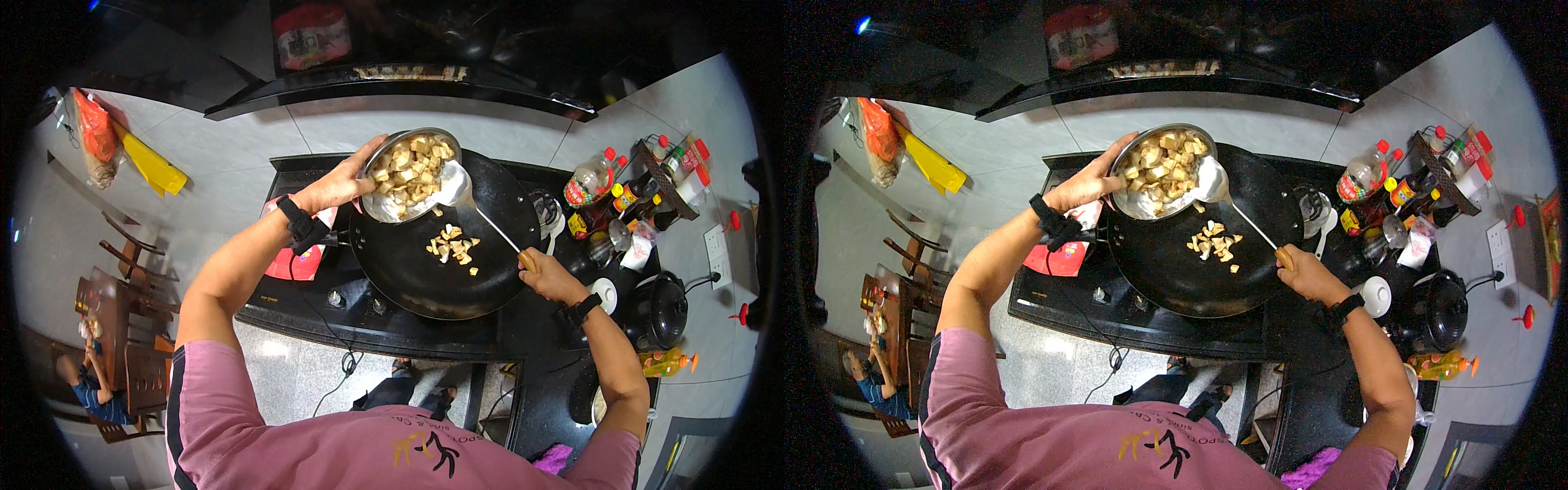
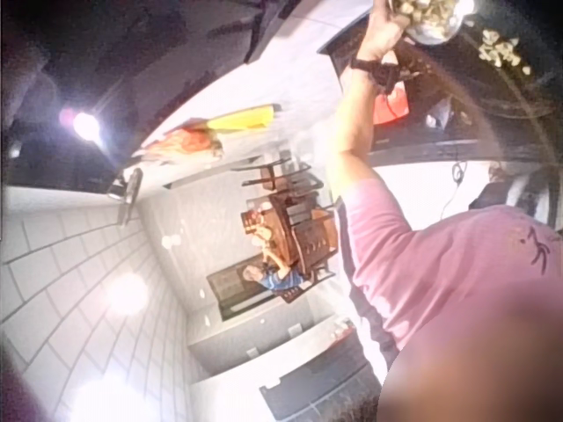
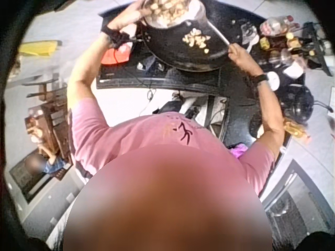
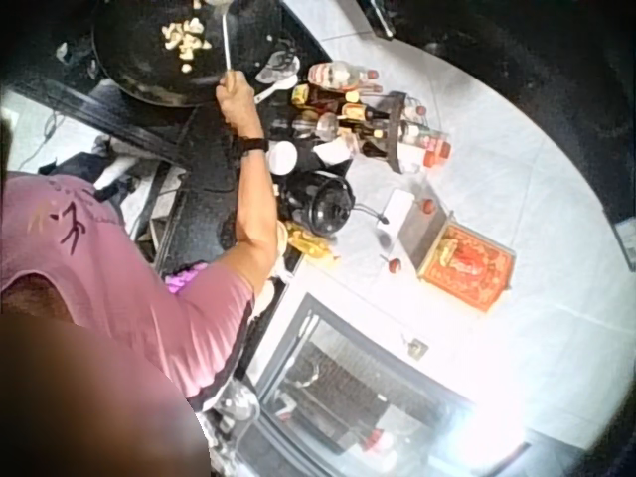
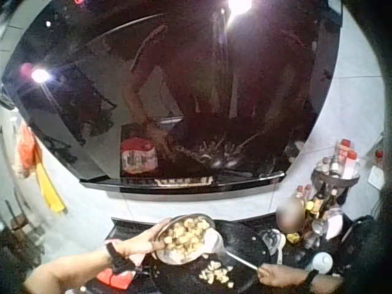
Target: The person scoops cooked potatoes from a wok into a bowl and places them on a dining table. They then wash the wok, wipe the countertop, and add chopped mushrooms to the wok to cook.
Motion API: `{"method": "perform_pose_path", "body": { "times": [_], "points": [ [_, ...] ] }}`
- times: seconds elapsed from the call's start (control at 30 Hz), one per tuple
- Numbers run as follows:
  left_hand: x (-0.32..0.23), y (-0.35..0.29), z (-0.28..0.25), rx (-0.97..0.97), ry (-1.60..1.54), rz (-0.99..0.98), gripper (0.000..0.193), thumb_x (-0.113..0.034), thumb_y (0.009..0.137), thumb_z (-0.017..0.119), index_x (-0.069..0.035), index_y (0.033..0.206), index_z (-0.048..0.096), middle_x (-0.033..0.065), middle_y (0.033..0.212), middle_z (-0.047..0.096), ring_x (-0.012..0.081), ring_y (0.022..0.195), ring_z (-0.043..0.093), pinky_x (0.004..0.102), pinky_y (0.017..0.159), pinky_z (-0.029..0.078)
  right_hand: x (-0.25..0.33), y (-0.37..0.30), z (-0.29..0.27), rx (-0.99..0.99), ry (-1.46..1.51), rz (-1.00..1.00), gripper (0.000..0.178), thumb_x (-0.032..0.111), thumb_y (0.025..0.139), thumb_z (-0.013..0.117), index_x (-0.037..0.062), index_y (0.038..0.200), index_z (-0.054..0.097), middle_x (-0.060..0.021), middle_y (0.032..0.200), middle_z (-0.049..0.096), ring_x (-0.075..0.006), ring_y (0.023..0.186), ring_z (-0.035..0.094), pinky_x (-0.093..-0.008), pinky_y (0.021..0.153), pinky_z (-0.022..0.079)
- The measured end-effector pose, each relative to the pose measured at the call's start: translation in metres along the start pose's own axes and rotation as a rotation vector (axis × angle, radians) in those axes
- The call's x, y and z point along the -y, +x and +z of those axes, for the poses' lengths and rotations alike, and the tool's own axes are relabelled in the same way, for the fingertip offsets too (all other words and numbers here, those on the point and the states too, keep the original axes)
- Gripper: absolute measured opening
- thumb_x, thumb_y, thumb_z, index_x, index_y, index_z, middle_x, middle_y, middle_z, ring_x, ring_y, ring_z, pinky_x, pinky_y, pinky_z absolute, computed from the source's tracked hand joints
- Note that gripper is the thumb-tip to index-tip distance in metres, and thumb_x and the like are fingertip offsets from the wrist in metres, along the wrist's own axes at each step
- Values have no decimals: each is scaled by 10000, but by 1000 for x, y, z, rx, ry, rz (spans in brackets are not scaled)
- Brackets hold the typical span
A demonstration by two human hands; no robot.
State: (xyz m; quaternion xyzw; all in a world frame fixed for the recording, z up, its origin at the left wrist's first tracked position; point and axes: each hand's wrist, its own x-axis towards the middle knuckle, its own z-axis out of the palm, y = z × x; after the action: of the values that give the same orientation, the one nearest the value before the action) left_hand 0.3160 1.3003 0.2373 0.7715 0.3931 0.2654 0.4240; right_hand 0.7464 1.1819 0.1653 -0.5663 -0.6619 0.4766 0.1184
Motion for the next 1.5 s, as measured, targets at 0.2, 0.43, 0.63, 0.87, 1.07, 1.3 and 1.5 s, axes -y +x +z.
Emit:
{"method": "perform_pose_path", "body": {
  "times": [0.2,0.43,0.63,0.87,1.07,1.3,1.5],
  "points": [
    [-1,1,-5,30,-27,-10,853,9,781,505,-84,1556,161,199,1499,375,273,1390,355,334,1135,290,-7,1,-5,-49,-103,-117,221,154,884,616,26,1026,506,-136,850,604,-240,777,605,-371,719,482],
    [5,7,-9,76,-151,-13,859,29,788,511,-102,1561,158,186,1497,376,262,1385,356,336,1141,274,-19,7,-5,-59,-70,-128,235,152,880,627,23,1036,507,-157,881,623,-270,806,630,-382,726,488],
    [15,8,-13,85,-136,6,901,62,762,516,-108,1568,151,169,1502,373,244,1391,344,331,1144,262,-31,13,-7,-107,-131,-210,234,142,878,626,23,1045,512,-174,862,630,-298,801,643,-393,719,493],
    [17,12,-18,85,-145,-7,882,51,768,498,-144,1566,176,145,1461,416,215,1252,469,291,973,460,-40,18,-12,-124,-176,-262,232,134,879,620,17,1050,515,-181,873,638,-323,818,652,-401,721,498],
    [11,4,-21,-7,-325,-177,866,1,780,511,-129,1561,158,147,1412,471,230,1134,580,306,741,578,-31,10,-16,-231,-220,-237,211,106,881,592,11,1051,509,-224,891,650,-428,865,648,-445,717,497],
    [4,4,5,-54,-363,-279,870,-6,816,475,-130,1563,48,186,1389,468,269,1014,657,364,672,615,41,-14,-8,-357,-620,-83,247,49,850,603,-28,1022,443,-296,834,642,-489,817,633,-550,708,516],
    [6,7,26,-196,-279,-158,855,-20,813,472,-76,1555,50,228,1389,453,255,934,667,314,565,597,89,-2,30,-223,-408,128,288,90,871,566,-69,1083,452,-268,813,658,-383,654,685,-461,531,547]
  ]
}}
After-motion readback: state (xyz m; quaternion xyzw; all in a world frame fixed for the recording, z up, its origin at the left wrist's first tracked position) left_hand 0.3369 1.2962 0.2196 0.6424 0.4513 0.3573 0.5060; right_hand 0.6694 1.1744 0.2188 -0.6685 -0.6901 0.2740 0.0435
